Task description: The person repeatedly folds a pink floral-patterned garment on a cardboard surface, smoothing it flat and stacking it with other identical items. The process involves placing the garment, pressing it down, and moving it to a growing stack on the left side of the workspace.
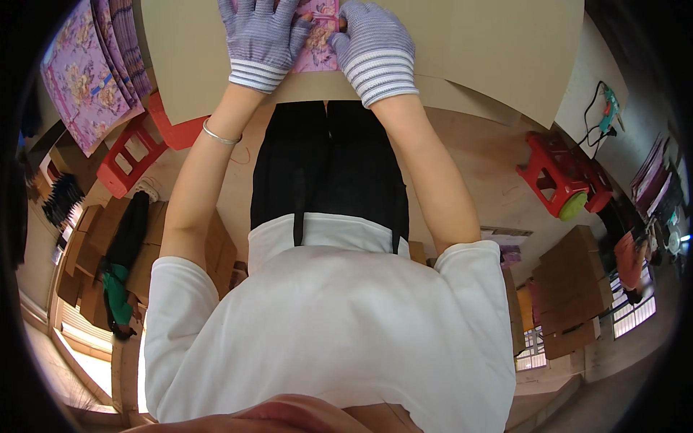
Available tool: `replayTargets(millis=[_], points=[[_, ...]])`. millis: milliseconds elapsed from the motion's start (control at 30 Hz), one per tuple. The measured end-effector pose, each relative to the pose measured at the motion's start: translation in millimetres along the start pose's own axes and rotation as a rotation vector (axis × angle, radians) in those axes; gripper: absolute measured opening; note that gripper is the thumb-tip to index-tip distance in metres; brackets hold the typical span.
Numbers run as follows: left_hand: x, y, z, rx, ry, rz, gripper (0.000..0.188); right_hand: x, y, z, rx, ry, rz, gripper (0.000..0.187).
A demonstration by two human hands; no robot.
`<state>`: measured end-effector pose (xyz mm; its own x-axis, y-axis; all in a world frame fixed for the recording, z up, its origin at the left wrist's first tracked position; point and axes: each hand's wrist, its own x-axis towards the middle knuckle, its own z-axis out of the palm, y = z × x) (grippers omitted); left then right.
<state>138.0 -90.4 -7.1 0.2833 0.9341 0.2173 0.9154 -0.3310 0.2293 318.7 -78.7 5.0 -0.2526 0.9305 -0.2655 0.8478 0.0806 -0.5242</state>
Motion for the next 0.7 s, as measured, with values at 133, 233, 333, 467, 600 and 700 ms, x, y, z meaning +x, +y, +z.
replayTargets(millis=[133, 233, 333, 467, 600, 700], points=[[0.4, -0.6, 2.7, 0.003, 0.017, 0.006, 0.058, -2.3, 2.4, 3.3, 0.019, 0.056, -0.021, 0.026], [-0.6, -3.6, 7.4, -0.011, 0.058, 0.019, 0.058, -4.1, -0.8, 0.4, 0.076, 0.039, -0.001, 0.025], [-0.2, -2.7, 5.4, -0.011, 0.046, 0.022, 0.058, -5.2, -3.7, -1.4, 0.105, 0.124, -0.052, 0.021], [0.8, -1.9, 4.9, -0.004, 0.042, 0.021, 0.059, -5.1, -4.0, -3.3, 0.101, 0.119, -0.058, 0.021], [1.9, -3.1, 8.7, -0.008, 0.070, 0.029, 0.058, -5.1, -6.3, -5.3, 0.045, 0.088, -0.054, 0.021], [2.5, -0.5, 4.1, -0.007, 0.020, 0.013, 0.056, -3.7, -5.0, -8.3, -0.034, 0.017, -0.042, 0.024]])
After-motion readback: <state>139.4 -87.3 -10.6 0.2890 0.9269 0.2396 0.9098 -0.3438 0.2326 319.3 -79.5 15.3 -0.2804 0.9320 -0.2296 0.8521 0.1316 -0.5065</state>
